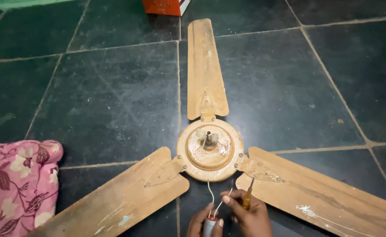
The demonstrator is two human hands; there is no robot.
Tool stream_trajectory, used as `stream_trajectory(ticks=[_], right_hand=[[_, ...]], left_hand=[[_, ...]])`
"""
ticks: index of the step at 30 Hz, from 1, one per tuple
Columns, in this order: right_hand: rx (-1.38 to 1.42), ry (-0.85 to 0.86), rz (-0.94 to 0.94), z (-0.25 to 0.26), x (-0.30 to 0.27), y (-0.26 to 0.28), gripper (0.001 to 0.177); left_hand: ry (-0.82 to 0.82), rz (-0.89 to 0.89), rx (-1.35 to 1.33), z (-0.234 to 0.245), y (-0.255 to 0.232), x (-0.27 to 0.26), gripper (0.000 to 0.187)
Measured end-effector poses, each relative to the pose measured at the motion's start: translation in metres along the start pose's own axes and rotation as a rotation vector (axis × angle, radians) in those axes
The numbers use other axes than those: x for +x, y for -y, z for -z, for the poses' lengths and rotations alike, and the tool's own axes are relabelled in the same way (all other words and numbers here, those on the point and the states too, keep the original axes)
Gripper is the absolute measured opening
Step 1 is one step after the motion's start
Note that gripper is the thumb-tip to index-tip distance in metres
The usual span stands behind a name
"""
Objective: The person works on a ceiling fan lying on the floor, using a screwdriver to remove and reinsert screws on the fan blades and motor housing. They also handle a small cylindrical capacitor, connecting and disconnecting its wires.
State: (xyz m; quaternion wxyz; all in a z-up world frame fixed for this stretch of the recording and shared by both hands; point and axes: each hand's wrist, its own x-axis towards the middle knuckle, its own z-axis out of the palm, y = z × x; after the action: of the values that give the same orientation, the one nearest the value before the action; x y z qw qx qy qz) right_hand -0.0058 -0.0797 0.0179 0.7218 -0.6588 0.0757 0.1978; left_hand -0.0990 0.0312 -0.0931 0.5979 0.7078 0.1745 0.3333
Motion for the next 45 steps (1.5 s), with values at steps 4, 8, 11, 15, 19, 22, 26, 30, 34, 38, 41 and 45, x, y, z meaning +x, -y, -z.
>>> stream_trajectory(ticks=[4, 8, 11, 15, 19, 22, 26, 30, 34, 38, 41, 45], right_hand=[[-0.08, -0.048, -0.045, 0.0, 0.002, -0.001, 0.016], [-0.08, -0.076, 0.141, 0.005, 0.013, -0.014, 0.011], [0.002, -0.07, 0.332, 0.002, 0.015, -0.029, 0.009], [0.125, -0.109, -0.048, -0.004, 0.012, -0.026, 0.015], [0.156, 0.05, -0.131, 0.007, 0.006, -0.005, 0.019], [0.072, 0.002, -0.156, 0.015, 0.001, 0.006, 0.017], [0.104, -0.011, -0.053, 0.017, 0.003, 0.01, 0.017], [-0.065, -0.164, 0.409, 0.01, 0.005, 0.0, 0.016], [-0.093, -0.363, 0.382, 0.001, 0.005, -0.005, 0.017], [-0.09, -0.166, 0.15, 0.009, 0.008, 0.012, 0.022], [-0.079, -0.194, 0.276, 0.018, 0.005, 0.026, 0.028], [-0.02, -0.152, -0.123, 0.025, 0.0, 0.029, 0.025]], left_hand=[[-0.112, 0.184, -0.18, -0.007, 0.014, -0.008, 0.046], [-0.006, -0.25, 0.062, -0.005, 0.018, -0.006, 0.039], [-0.022, -0.27, 0.046, -0.011, 0.026, -0.011, 0.042], [0.09, -0.316, 0.115, 0.01, 0.055, -0.01, 0.047], [0.33, -0.046, -0.077, 0.035, 0.097, -0.008, 0.034], [0.215, -0.053, -0.215, 0.032, 0.108, -0.021, 0.036], [0.294, -0.089, -0.278, 0.024, 0.1, -0.015, 0.041], [0.416, -0.064, -0.197, 0.014, 0.073, -0.012, 0.044], [0.201, -0.289, 0.137, 0.003, 0.049, -0.023, 0.04], [0.249, -0.37, -0.077, 0.016, 0.059, 0.006, 0.045], [0.18, -0.099, 0.001, 0.034, 0.057, 0.0, 0.044], [-0.016, -0.168, -0.056, 0.025, 0.046, -0.009, 0.039]])
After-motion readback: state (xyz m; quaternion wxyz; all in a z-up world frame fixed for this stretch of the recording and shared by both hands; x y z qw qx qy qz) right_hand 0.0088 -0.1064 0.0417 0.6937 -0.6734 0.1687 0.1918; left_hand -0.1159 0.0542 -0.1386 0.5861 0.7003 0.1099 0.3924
